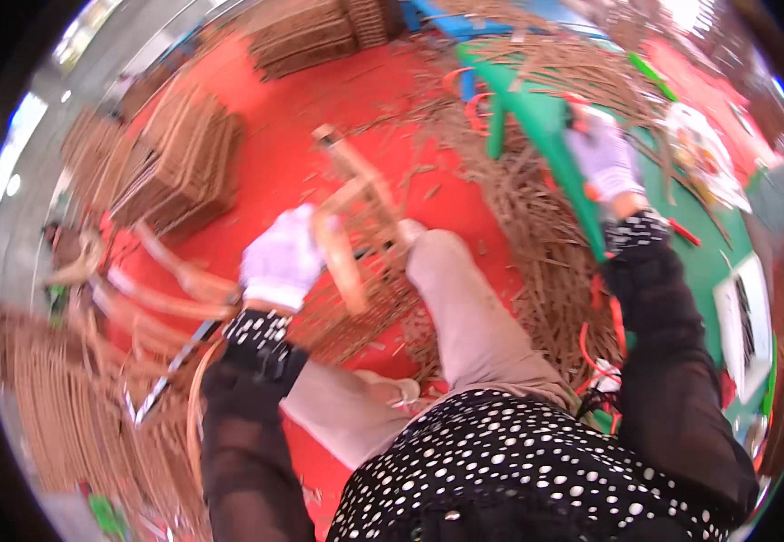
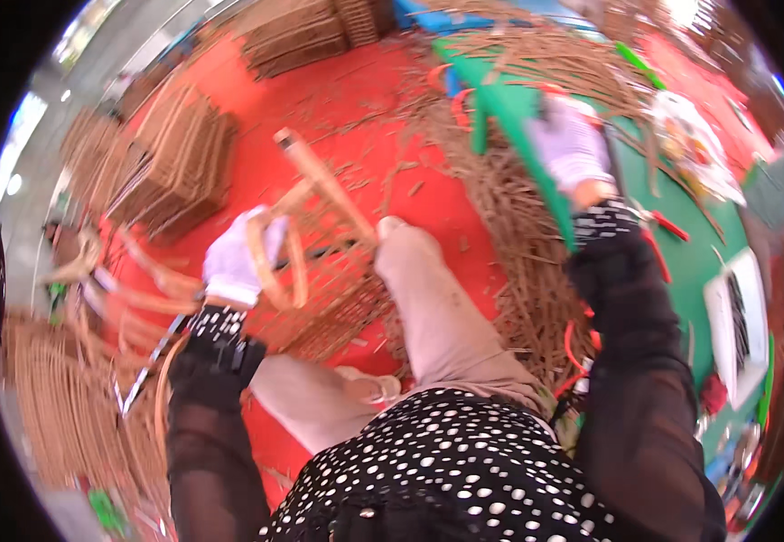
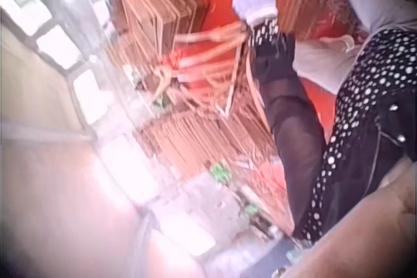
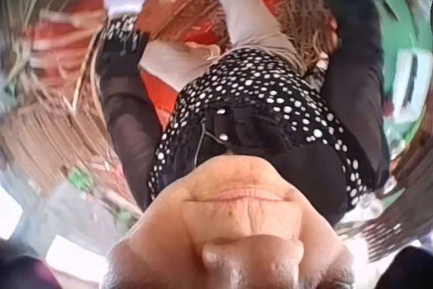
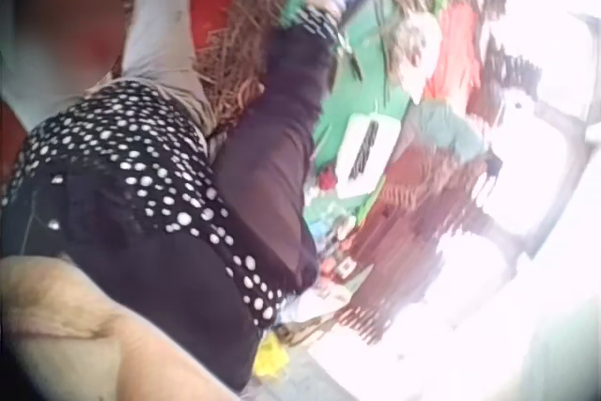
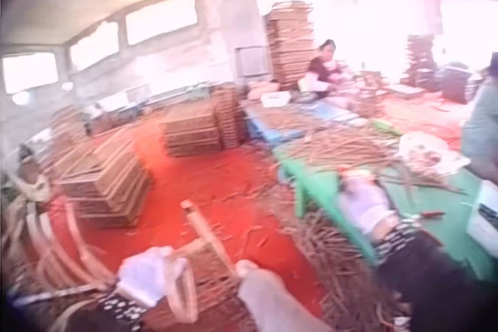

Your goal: Assembling and stapling bamboo or wooden strips to create cage-like structures.

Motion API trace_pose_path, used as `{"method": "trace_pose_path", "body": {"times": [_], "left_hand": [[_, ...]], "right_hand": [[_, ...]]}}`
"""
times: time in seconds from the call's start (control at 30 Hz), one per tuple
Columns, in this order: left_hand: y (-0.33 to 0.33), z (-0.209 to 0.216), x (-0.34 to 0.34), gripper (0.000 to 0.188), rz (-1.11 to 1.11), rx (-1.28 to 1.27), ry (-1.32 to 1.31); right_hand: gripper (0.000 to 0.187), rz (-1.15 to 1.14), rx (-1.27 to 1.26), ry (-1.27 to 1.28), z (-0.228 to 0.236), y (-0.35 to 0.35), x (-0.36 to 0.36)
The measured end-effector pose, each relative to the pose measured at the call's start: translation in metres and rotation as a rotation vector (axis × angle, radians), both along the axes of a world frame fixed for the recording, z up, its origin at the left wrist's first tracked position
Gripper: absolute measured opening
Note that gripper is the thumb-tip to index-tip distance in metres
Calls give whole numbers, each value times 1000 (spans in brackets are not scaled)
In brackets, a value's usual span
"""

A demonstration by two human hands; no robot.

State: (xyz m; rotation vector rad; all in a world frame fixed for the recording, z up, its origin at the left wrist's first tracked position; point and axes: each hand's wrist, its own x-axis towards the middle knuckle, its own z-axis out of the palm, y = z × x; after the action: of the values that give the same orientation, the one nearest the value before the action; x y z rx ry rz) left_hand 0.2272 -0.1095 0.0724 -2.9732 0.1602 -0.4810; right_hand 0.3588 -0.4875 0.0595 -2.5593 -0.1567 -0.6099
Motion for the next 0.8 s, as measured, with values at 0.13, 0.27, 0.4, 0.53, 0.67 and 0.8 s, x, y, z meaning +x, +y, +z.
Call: {"method": "trace_pose_path", "body": {"times": [0.13,0.27,0.4,0.53,0.67,0.8], "left_hand": [[18,-3,4,31,-62,-233,21],[26,-14,6,35,-36,-368,167],[30,-20,12,36,-140,-555,175],[39,-18,20,37,-126,-606,222],[46,-14,30,39,-85,-629,279],[51,-9,40,37,-48,-580,322]], "right_hand": [[82,-311,-371,394,-41,-42,31],[108,-367,-350,476,-104,-82,83],[96,-390,-320,638,-120,-103,107],[62,-28,162,563,-73,-98,61],[41,460,830,371,-37,-83,-34],[30,394,503,398,-52,-33,-90]]}}
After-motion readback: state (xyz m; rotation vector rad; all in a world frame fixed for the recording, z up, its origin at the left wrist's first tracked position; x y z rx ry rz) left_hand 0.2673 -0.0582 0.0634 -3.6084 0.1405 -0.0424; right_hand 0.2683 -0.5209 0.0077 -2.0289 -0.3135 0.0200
